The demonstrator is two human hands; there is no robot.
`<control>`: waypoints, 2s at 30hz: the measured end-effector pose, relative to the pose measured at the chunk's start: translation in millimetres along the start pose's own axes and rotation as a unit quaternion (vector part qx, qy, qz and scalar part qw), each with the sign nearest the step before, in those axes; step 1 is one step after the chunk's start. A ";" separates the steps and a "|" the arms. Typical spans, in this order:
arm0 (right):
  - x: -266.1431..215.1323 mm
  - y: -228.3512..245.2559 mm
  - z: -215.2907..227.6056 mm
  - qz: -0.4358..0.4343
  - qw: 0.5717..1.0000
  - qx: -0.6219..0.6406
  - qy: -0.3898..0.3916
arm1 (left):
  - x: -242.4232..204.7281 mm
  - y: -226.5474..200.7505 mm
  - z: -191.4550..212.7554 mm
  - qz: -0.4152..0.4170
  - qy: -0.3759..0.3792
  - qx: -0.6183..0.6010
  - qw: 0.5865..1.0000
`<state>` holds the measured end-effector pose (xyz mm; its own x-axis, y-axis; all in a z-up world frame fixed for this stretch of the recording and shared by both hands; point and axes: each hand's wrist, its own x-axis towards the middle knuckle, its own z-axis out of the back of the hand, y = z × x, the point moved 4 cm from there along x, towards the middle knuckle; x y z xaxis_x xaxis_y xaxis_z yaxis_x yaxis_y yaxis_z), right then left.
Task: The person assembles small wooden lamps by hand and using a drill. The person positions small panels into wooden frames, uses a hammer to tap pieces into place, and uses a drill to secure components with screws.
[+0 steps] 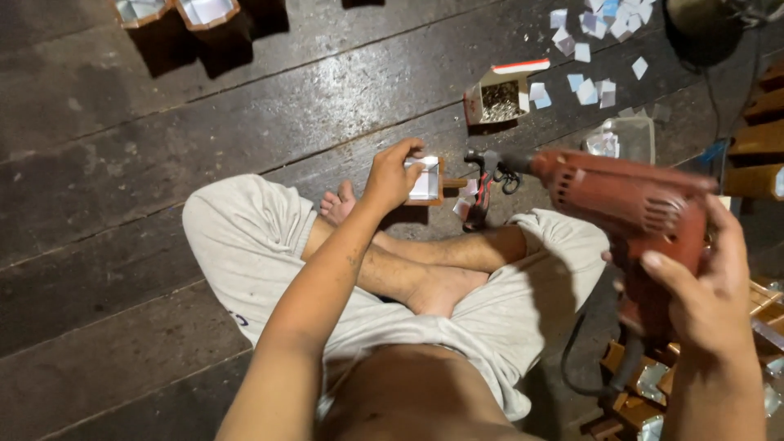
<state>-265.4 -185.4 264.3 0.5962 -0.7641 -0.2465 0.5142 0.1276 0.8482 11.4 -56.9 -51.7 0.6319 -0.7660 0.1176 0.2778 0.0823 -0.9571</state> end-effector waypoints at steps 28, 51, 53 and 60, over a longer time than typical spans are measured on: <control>69.3 28.1 -73.5 0.121 0.953 -0.232 0.154 | 0.0 2.6 -1.9 0.041 0.015 -0.029 0.999; 73.4 33.0 -79.7 0.012 0.946 -0.274 0.171 | 1.1 -9.1 3.3 0.080 0.041 -0.015 0.996; 74.2 33.7 -80.2 0.021 0.946 -0.275 0.170 | 1.0 -8.7 4.0 0.083 0.041 -0.013 0.996; 71.7 38.0 -81.4 0.025 0.944 -0.277 0.176 | 1.4 -5.1 2.6 0.073 0.040 -0.005 0.997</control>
<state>-152.9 -183.8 240.8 0.7461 -0.5031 -0.4362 0.6655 0.5434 0.5117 12.7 -56.7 -46.0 0.6049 -0.7951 -0.0442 0.1793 0.1901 -0.9653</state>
